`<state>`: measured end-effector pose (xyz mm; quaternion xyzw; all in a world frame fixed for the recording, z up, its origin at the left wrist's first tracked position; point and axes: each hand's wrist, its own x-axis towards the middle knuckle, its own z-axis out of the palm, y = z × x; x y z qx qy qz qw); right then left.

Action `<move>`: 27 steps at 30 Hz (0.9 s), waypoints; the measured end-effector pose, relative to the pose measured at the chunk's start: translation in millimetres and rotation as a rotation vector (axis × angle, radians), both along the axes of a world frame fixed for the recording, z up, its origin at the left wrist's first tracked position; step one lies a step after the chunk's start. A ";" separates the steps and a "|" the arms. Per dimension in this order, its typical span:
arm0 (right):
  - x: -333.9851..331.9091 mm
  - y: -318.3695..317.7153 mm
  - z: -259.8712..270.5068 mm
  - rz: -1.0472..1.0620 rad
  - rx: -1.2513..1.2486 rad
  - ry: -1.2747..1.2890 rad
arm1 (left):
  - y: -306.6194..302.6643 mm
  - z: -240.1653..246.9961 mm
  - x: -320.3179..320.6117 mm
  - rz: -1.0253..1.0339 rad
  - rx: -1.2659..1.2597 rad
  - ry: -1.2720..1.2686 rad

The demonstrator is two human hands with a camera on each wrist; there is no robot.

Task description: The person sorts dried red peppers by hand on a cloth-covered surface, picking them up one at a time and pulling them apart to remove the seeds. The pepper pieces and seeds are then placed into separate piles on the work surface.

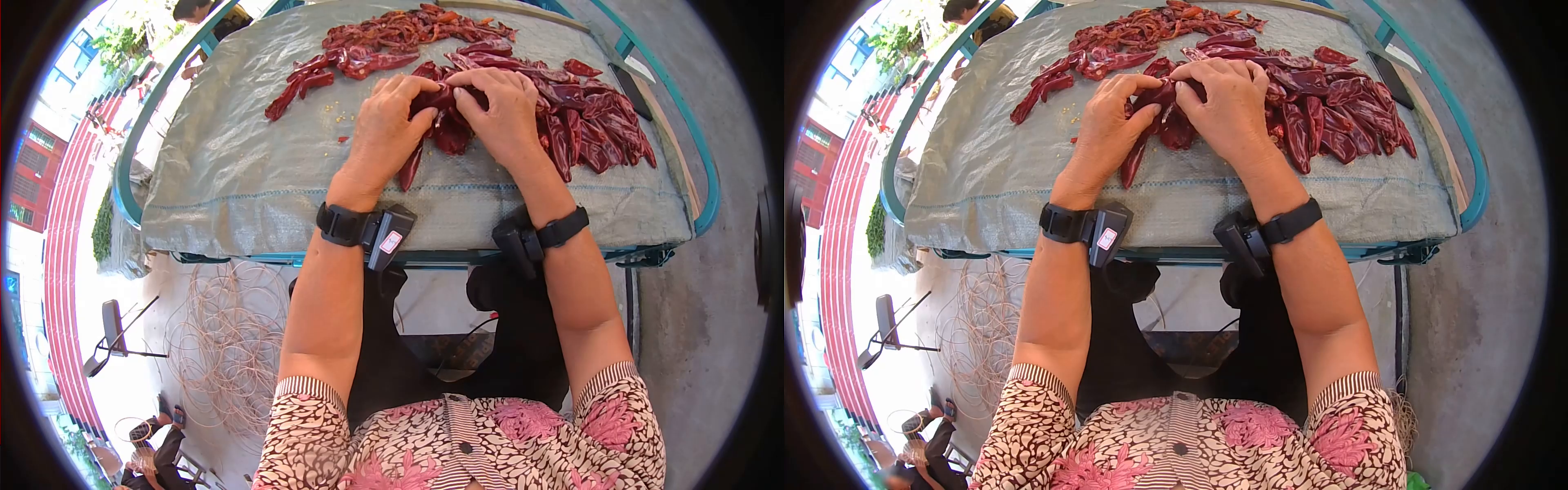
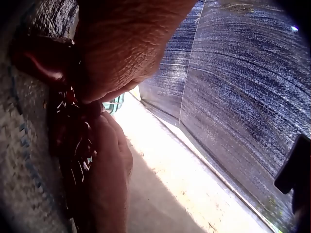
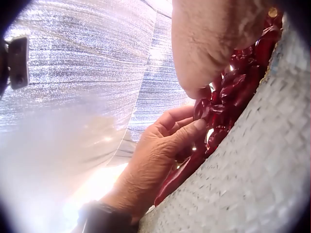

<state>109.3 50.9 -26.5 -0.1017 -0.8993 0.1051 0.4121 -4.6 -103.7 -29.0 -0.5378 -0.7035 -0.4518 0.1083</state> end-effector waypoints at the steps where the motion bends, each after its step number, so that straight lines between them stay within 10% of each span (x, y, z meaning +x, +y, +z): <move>1: -0.1 0.2 -0.1 0.003 -0.004 -0.004 | 0.2 -0.5 -0.3 -0.002 0.002 -0.003; 27: -2.2 -4.6 0.1 0.091 0.083 -0.030 | 2.0 -2.0 -1.5 -0.028 0.076 -0.055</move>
